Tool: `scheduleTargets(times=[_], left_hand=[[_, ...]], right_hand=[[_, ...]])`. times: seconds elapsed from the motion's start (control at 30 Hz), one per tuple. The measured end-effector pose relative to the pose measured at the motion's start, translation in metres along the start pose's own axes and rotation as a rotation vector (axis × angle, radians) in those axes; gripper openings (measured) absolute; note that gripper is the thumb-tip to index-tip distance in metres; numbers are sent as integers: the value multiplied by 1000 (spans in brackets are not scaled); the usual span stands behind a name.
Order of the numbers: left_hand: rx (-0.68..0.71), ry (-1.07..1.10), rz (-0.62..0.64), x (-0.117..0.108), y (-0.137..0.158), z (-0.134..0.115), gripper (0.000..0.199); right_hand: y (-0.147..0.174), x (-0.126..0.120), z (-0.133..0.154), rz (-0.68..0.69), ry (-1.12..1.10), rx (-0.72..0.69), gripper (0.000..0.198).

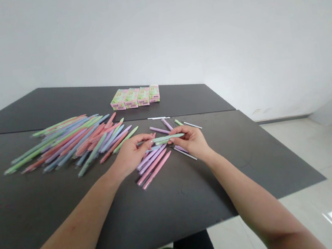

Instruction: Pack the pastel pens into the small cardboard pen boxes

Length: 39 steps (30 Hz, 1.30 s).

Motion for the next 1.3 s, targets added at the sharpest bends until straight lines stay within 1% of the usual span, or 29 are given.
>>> scheduleTargets(times=[0.1,0.2,0.37,0.5,0.6,0.67,0.77,0.87,0.93,1.07,1.13,1.3], left_hand=[[14,-23,-55,1,1,1,27],[52,-45,-70,4,2,2,26],[120,-122,-41,7,1,1,25],[179,-167,-13,5,1,-3,28],[227,-197,20,5,0,-5,30],[230,-213,26,4,-1,-4,32],[230,-217,-1,2,-3,1,33],[247,-201,-26,2,-4,4,33],[260,-201,-34,2,-4,4,32],[299,-207,-65,2,-2,0,28],[314,-206,-69,2,-2,-1,27],[331,-196,-50,4,-1,-2,26]], right_hand=[[0,-1,-1,-4,-16,20,31],[-1,-1,-3,-1,-28,36,33],[0,0,-5,26,1,77,38],[1,0,-4,36,44,118,41],[1,1,-3,69,44,136,41],[1,2,-2,109,14,138,39],[0,1,0,146,-34,100,41],[-1,-3,1,133,-19,58,37],[-2,-4,-1,116,15,60,35],[-3,-6,-3,79,56,75,38],[-2,-5,-3,81,73,96,41],[1,-5,-8,57,134,202,55]])
Point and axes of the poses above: each hand's wrist, its own y-axis away from the middle knuckle, its own x-axis out of the palm, z = x × y, the point moved 5 cm from there along -y, towards the middle knuckle, and after that the axes turned 7 degrees about -y, right-handed, at the moved point
